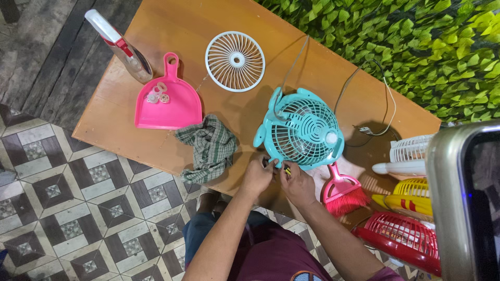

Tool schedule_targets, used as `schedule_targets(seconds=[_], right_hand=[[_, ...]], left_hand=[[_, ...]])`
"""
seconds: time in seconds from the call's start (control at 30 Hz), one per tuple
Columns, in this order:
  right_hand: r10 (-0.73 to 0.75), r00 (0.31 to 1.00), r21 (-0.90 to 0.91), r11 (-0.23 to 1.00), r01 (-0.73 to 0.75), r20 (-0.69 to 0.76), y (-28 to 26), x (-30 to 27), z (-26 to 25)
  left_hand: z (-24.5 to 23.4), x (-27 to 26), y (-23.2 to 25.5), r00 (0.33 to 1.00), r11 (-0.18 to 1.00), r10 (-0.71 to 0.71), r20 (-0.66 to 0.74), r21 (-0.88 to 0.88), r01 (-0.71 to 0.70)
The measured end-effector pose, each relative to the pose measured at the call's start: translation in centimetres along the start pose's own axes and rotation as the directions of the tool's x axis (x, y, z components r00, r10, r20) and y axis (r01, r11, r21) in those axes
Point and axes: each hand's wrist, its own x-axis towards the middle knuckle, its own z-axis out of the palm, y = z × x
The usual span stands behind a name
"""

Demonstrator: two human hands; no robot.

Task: The person uses a screwdriver to remove screws from the base of a small teal electric fan, then removes the front grille and the fan blade. The person wipes the fan with a cloth and brushes the grille with a pink brush.

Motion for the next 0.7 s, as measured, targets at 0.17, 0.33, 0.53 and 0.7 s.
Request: schedule_targets(seconds=[0.17,0.33,0.53,0.7], right_hand=[[0.058,0.997,-0.006,0.998,-0.058,0.057,0.5,-0.7,-1.1],[0.087,0.986,-0.063,0.995,-0.078,0.146,1.4,-1.2,-1.8],[0.110,0.966,-0.092,0.992,-0.091,0.233,1.9,-1.6,-2.5],[0.145,0.939,-0.097,0.988,-0.121,0.311,1.6,-1.3,-3.5]], left_hand=[[1.1,-0.6,-1.0,0.996,0.988,-0.068,0.053,-0.133,0.075],[2.4,-0.9,-2.9,0.997,0.976,-0.012,0.071,-0.218,0.028],[3.7,-0.8,-4.2,0.997,0.949,-0.001,0.083,-0.313,0.028],[3.5,-0.7,-4.1,0.995,0.958,0.001,0.098,-0.286,0.027]])
